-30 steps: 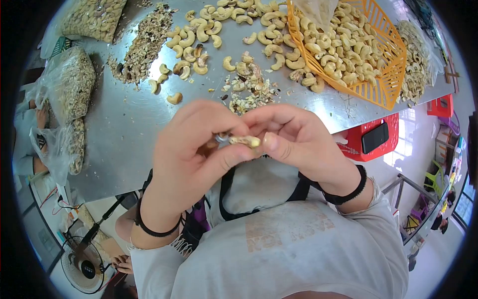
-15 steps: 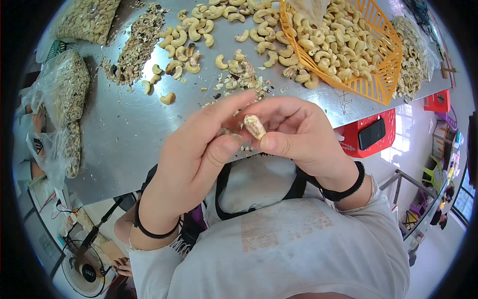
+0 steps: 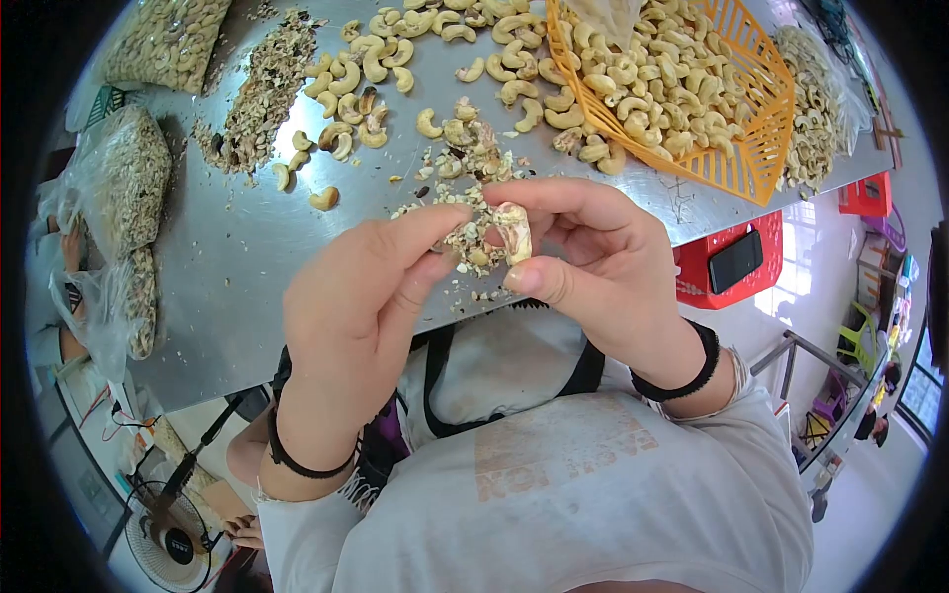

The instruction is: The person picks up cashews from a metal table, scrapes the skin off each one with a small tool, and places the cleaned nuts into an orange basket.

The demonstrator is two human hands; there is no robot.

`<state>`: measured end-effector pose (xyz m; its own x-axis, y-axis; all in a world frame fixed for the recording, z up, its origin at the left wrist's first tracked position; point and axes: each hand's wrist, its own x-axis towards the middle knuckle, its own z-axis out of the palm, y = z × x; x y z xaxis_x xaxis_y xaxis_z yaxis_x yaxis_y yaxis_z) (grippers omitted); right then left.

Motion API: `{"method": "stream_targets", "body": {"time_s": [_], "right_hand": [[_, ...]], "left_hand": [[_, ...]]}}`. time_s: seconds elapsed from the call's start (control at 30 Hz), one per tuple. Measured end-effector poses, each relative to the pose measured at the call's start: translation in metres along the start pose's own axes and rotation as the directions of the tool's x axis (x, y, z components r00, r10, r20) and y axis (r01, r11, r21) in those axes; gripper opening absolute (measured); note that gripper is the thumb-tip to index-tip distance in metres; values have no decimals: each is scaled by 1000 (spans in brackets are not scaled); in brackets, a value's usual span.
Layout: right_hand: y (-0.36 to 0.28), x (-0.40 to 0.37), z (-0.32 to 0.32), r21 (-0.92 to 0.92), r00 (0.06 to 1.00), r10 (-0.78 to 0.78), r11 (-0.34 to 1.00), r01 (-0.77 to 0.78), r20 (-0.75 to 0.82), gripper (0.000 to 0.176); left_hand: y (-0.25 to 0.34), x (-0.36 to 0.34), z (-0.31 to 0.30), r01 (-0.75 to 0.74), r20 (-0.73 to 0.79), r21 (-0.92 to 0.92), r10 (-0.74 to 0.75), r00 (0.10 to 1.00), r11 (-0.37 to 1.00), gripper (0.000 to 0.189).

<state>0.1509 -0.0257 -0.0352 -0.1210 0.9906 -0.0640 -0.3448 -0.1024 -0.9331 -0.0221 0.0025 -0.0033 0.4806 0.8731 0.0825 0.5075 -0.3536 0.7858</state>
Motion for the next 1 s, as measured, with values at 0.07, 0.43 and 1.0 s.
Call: {"method": "stream_targets", "body": {"time_s": [0.07,0.43,1.0], "right_hand": [[1,-1,0,-52,1000,-25,998,24,-12,38],[2,-1,5,66,999,20,998,-17,-44,38],[-4,-8,9,119,996,78,990,-72,-47,37]], "left_hand": [[0,1,1,-50,20,14,49,999,999,22],[2,-3,5,149,191,-433,-70,979,889,41],[2,-2,0,78,245,-505,56,968,860,48]]}}
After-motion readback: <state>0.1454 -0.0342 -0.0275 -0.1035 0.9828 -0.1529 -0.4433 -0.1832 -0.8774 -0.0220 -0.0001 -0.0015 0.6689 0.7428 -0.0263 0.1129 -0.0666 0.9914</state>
